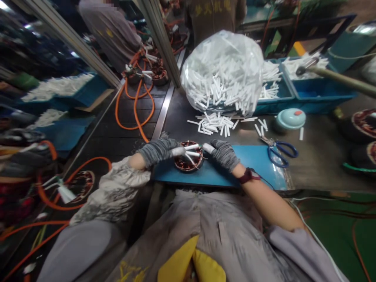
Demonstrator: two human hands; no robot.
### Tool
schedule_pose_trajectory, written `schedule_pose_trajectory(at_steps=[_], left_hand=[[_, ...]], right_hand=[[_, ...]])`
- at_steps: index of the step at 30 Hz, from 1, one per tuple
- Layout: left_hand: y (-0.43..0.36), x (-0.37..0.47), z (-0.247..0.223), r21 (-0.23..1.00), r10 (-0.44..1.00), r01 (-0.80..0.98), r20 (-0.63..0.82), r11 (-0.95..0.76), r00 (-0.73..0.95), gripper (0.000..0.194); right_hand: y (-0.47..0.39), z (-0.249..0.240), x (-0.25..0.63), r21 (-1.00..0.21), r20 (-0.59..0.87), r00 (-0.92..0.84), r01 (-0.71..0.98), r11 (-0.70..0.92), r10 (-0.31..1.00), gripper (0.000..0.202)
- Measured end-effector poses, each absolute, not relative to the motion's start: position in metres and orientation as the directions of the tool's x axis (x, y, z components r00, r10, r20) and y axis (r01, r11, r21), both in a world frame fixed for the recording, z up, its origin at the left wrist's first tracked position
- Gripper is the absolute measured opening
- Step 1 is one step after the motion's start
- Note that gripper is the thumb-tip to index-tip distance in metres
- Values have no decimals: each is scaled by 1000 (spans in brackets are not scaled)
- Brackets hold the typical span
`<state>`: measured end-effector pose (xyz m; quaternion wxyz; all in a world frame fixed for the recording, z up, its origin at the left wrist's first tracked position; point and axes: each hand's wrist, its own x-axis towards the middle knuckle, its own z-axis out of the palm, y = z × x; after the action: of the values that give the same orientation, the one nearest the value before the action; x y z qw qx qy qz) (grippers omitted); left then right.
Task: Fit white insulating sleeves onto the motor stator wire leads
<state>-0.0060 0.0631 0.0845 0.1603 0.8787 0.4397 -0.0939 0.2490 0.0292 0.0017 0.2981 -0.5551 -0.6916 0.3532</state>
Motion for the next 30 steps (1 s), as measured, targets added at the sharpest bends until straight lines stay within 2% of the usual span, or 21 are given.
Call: schedule_pose_trajectory(at_steps=[3, 7, 9, 11, 15, 18, 21, 24, 27, 30], left_hand=[[74, -9, 71, 273, 769, 796, -225, -540, 598, 38], [70, -5, 65, 259, 787, 764, -25, -591, 617, 44], [66, 4, 66, 267, 748, 731, -52, -628, 661, 42], [63, 14, 65, 271, 739, 741, -132, -614, 661, 39], [60, 27, 60, 351, 821, 809, -160, -472, 548, 44], [57, 28, 58, 407, 852, 810, -127, -422, 508, 41], [54, 26, 59, 400, 846, 806, -123, -437, 520, 37], [51, 26, 59, 327, 826, 813, -138, -482, 546, 36], [49, 26, 58, 277, 820, 817, -140, -506, 555, 37], [46, 23, 56, 286, 823, 819, -145, -497, 549, 37]], right_hand=[[9, -7, 254, -926, -75, -219, 378, 13, 973, 47], [-15, -8, 252, -964, -199, -383, 240, -111, 902, 43], [-19, -7, 245, -974, -214, -423, 165, -158, 880, 47], [-21, -8, 233, -980, -199, -393, 99, -174, 898, 50], [-30, -14, 207, -984, -176, -319, 92, -155, 931, 46], [-46, -16, 200, -982, -165, -418, 157, -108, 894, 44], [-50, -16, 214, -953, -173, -481, 301, -24, 859, 42], [-30, -16, 243, -909, -147, -329, 418, 5, 933, 34], [-1, -17, 262, -953, -7, -219, 297, 60, 976, 45], [20, -17, 264, -979, 72, -360, 151, 135, 930, 49]])
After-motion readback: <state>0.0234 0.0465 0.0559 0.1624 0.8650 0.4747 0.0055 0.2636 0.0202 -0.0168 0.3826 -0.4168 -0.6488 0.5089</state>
